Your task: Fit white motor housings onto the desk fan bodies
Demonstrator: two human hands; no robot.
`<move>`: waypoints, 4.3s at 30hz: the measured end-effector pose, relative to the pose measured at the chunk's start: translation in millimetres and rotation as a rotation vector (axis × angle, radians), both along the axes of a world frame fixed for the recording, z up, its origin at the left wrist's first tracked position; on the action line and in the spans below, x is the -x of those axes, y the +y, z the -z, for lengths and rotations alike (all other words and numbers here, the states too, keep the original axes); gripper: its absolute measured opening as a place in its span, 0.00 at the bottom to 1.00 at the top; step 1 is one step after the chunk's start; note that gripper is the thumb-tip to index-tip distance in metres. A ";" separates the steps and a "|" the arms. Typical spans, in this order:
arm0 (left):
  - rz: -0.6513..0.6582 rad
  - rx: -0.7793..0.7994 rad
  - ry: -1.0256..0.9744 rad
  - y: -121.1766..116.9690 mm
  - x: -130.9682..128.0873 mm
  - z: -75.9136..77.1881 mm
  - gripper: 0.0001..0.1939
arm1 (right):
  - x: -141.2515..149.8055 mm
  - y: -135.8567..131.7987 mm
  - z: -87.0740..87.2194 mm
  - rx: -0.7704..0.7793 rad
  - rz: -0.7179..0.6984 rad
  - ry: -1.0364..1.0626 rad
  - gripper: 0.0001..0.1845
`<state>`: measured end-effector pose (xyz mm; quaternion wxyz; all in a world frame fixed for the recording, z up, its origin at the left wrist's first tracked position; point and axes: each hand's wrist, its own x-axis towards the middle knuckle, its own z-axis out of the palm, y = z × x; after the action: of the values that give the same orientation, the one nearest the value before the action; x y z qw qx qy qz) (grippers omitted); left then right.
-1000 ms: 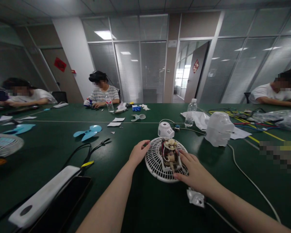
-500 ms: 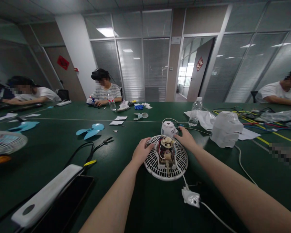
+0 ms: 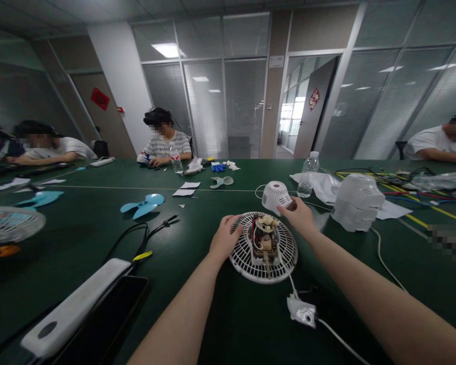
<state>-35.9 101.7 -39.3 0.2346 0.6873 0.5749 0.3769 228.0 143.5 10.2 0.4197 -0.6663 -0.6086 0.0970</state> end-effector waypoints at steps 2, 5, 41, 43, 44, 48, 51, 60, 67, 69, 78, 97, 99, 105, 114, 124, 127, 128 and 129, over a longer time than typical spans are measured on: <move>-0.007 0.001 0.004 -0.8 -3.2 -0.6 0.20 | -9.7 -21.1 -7.0 -0.040 0.021 0.041 0.35; -0.031 0.002 0.010 -4.0 -9.3 -1.6 0.20 | -20.5 -58.2 -17.3 -0.120 -0.018 0.234 0.35; 0.119 -0.434 -0.189 -51.5 -54.3 -19.8 0.30 | 24.0 -150.4 10.4 -0.177 -0.431 0.099 0.27; 0.131 -0.438 -0.206 -50.2 -53.4 -19.8 0.30 | 23.4 -149.9 11.0 -0.176 -0.437 0.082 0.28; 0.140 -0.442 -0.209 -49.6 -52.9 -19.8 0.29 | 23.2 -149.8 11.1 -0.171 -0.441 0.076 0.28; 0.177 -0.430 -0.206 -47.5 -50.7 -18.1 0.28 | 22.0 -149.7 12.2 -0.158 -0.458 0.073 0.26; 0.242 -0.395 -0.194 -46.0 -48.6 -15.2 0.36 | 21.3 -149.9 12.7 -0.158 -0.470 0.081 0.25; 0.312 -0.228 -0.043 -50.6 -44.5 -23.4 0.68 | 20.8 -150.6 8.5 -0.125 -0.461 0.116 0.23; 0.229 -0.236 -0.056 -52.8 -47.8 -26.1 0.64 | 21.5 -151.0 10.4 -0.105 -0.455 0.165 0.26; 0.224 -0.234 -0.055 -52.6 -48.1 -26.1 0.64 | 21.7 -151.0 10.9 -0.106 -0.457 0.188 0.29; 0.274 -0.210 -0.097 -51.5 -45.6 -27.8 0.63 | 22.9 -150.9 16.5 -0.042 -0.494 0.182 0.35; 0.346 -0.153 -0.182 -47.7 -40.7 -25.9 0.61 | 19.2 -145.0 21.8 -0.008 -0.535 0.098 0.41; 0.347 -0.161 -0.174 -48.0 -40.4 -26.7 0.61 | 19.2 -145.2 21.8 -0.009 -0.538 0.102 0.40; 0.342 -0.160 -0.162 -49.6 -39.6 -29.0 0.61 | 19.7 -147.1 20.0 -0.001 -0.532 0.114 0.39; 0.367 -0.176 -0.153 -47.6 -38.6 -24.0 0.62 | 20.9 -145.8 23.7 -0.029 -0.553 0.141 0.39; 0.373 -0.194 -0.132 -48.4 -37.5 -26.4 0.63 | 20.2 -147.3 22.3 -0.027 -0.554 0.123 0.41; 0.376 -0.193 -0.109 -49.3 -36.4 -27.1 0.63 | 20.3 -147.8 22.3 -0.024 -0.548 0.130 0.41; 0.375 -0.187 -0.096 -49.9 -36.2 -27.5 0.63 | 20.5 -147.8 22.7 -0.025 -0.542 0.137 0.41; 0.373 -0.181 -0.084 -50.6 -36.2 -27.9 0.62 | 20.6 -147.8 23.0 -0.023 -0.537 0.145 0.41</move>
<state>0.3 51.1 -11.4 0.2613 0.7839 0.3913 0.4051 207.3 -4.3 -12.8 0.4292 -0.4675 -0.7329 0.2453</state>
